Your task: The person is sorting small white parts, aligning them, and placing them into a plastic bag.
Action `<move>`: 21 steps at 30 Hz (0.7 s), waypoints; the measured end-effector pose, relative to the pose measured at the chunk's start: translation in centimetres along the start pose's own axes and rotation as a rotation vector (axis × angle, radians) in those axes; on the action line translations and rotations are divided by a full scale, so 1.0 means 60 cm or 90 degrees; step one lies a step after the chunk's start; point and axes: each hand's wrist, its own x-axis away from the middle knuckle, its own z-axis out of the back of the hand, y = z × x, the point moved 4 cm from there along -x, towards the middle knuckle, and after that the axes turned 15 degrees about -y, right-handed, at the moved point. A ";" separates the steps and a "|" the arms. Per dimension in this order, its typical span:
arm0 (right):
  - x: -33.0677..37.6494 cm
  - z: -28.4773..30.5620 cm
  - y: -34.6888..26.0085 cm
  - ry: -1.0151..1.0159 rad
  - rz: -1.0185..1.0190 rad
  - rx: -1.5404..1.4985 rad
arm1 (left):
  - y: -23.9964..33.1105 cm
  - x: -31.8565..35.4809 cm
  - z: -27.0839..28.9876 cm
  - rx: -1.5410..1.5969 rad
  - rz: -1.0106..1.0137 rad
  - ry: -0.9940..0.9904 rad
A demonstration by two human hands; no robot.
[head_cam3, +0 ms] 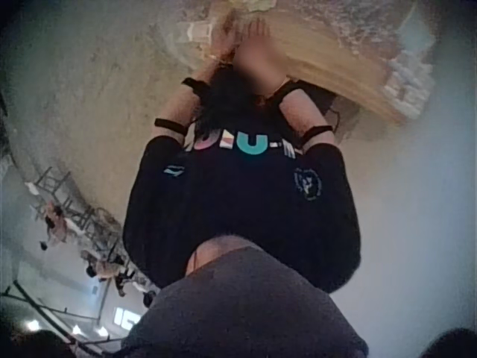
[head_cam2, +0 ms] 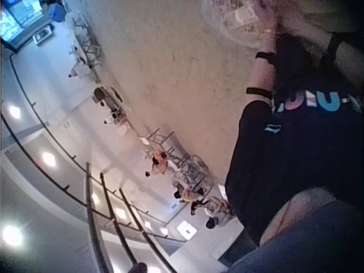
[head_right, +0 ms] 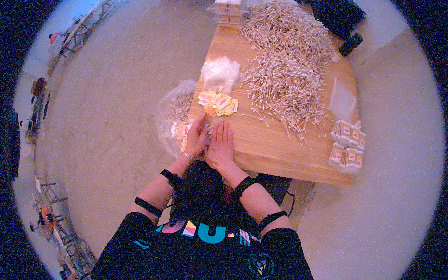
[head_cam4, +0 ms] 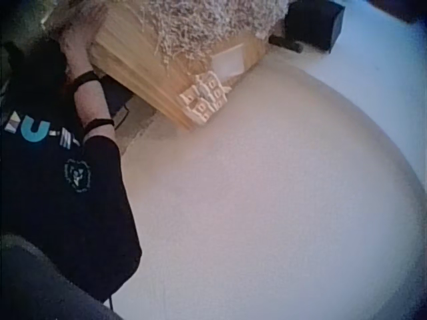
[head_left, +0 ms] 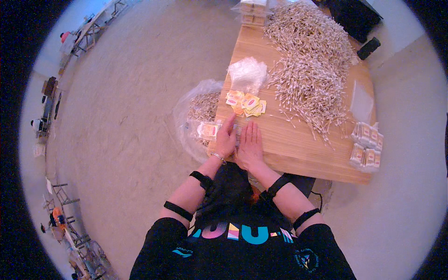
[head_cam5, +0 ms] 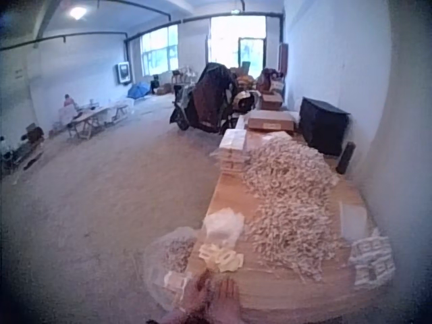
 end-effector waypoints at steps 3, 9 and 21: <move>-0.001 0.003 -0.006 -0.015 -0.009 0.000 | 0.018 0.009 0.008 -0.216 -0.068 -0.043; 0.005 0.013 -0.010 -0.017 0.016 -0.025 | 0.014 0.011 0.008 -0.239 -0.107 -0.055; -0.002 0.011 -0.019 -0.041 -0.031 -0.020 | -0.010 -0.010 0.015 0.166 0.015 0.014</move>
